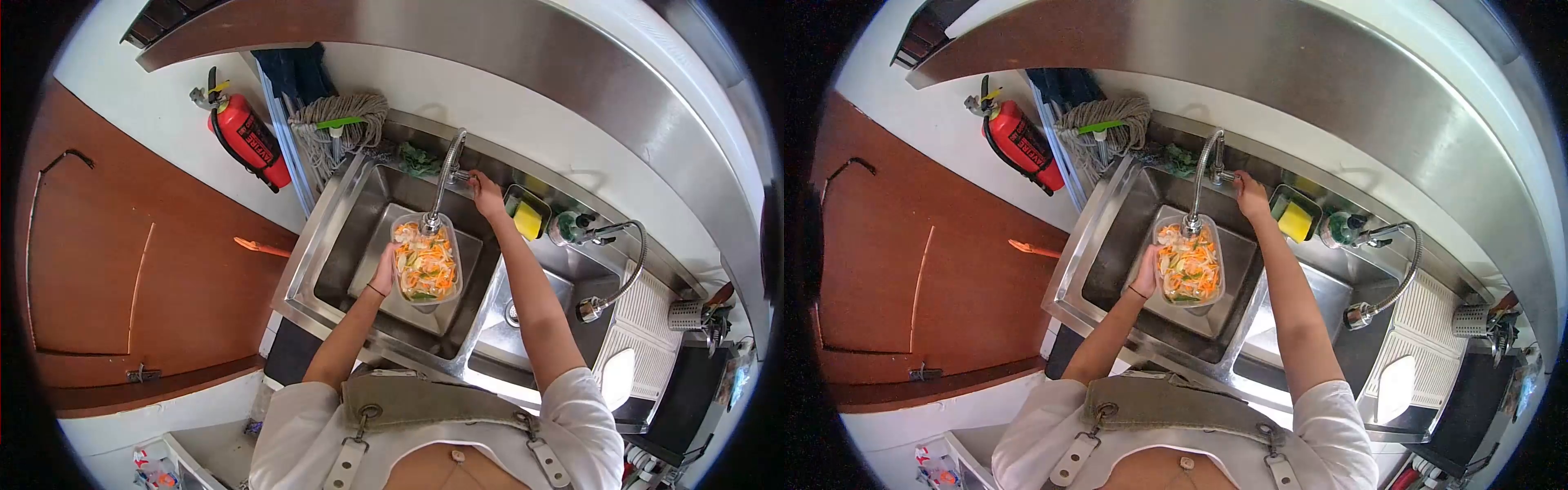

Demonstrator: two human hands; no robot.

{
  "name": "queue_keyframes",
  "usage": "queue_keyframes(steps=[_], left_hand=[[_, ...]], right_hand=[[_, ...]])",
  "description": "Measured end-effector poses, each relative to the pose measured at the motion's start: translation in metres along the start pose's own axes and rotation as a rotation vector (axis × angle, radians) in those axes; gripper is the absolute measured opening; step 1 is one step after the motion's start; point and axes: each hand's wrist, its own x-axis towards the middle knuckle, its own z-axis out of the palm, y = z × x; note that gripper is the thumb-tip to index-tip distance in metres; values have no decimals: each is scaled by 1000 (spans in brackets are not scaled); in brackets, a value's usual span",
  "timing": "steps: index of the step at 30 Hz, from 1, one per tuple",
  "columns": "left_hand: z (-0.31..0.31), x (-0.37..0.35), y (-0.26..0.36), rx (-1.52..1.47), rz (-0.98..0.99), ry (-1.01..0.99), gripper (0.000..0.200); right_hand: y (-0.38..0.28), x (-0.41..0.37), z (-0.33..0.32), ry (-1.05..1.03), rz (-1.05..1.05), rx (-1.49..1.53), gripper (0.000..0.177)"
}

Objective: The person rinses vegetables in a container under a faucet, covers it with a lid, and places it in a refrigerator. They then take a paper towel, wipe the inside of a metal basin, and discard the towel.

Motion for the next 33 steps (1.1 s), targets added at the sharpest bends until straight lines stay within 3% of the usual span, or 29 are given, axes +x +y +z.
queue_keyframes(steps=[7, 13, 16, 22, 28, 33], left_hand=[[-6, -3, -9, -8, -4, 6, 48], [6, -21, -9, 56, 23, 51, 53], [5, -23, -12, 48, 33, 35, 52], [-2, -21, -39, -90, 27, 73, 49], [1, -26, -61, -199, 171, 92, 50], [6, -28, -69, -271, 189, 56, 49]], right_hand=[[-2, -1, 3, -33, 64, 47, 25], [10, -4, 11, 34, -27, -6, 26], [4, -2, 4, -56, 58, 53, 26], [-4, -3, -3, -18, 5, 13, 28], [-6, 0, -8, -134, 108, -14, 27], [7, 1, 1, -97, 16, -77, 31]])
